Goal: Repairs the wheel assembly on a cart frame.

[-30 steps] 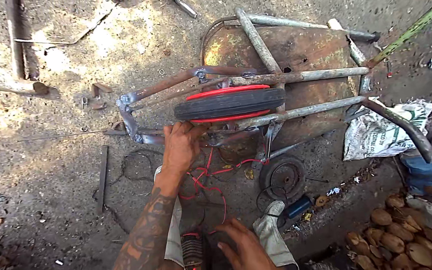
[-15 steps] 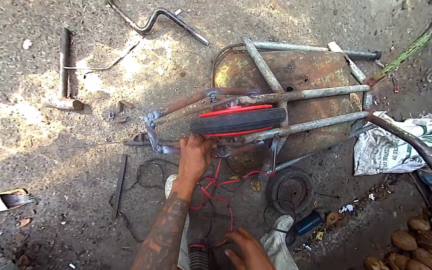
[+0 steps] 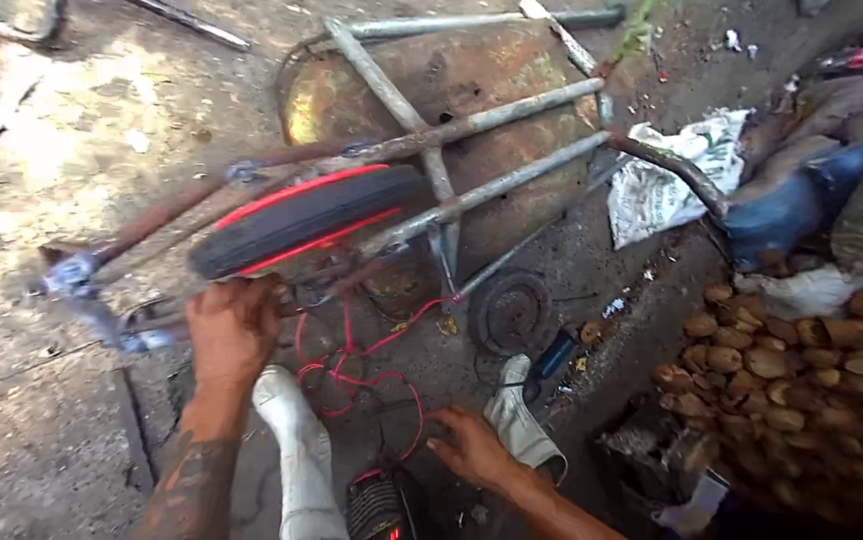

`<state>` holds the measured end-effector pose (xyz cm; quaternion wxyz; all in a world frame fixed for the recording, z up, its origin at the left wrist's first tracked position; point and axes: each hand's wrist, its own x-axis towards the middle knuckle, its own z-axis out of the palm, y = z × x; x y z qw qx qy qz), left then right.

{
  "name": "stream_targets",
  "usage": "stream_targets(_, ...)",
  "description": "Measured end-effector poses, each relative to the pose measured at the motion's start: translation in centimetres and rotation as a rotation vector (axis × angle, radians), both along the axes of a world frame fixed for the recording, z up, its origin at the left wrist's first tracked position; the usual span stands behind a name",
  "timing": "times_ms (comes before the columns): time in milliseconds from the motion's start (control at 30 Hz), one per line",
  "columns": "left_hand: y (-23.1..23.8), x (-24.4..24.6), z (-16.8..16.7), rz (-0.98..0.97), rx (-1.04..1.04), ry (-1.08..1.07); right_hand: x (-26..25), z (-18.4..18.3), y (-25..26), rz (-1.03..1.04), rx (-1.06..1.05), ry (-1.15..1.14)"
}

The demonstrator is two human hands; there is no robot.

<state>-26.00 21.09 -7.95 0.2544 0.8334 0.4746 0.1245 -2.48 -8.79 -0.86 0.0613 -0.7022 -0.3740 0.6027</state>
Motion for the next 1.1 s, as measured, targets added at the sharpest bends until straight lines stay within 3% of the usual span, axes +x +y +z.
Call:
stream_targets(167,-0.1,-0.2,-1.0,0.045,-0.042,0.043,4.7,-4.0,-5.7,-0.214,-0.132,-0.022)
stream_targets(367,-0.8,1.5,1.0,0.075,-0.072,0.016,10.3,-8.5,-12.6,-0.405,-0.254,-0.073)
stream_targets(500,-0.2,-0.6,-0.6,0.053,0.057,0.131,12.9,-10.8,-16.0,-0.488,-0.319,-0.096)
stream_targets(567,-0.5,0.8,0.9,0.050,0.060,0.121,13.3,-11.7,-16.7,-0.492,-0.313,-0.118)
stream_targets(900,-2.1,2.3,2.8,0.125,0.111,0.032,6.3,-12.3,-9.1,-0.159,-0.187,-0.044)
stream_targets(1100,-0.5,2.8,0.6,0.148,0.023,0.019,-2.2,-11.9,-0.4,0.170,-0.150,-0.015)
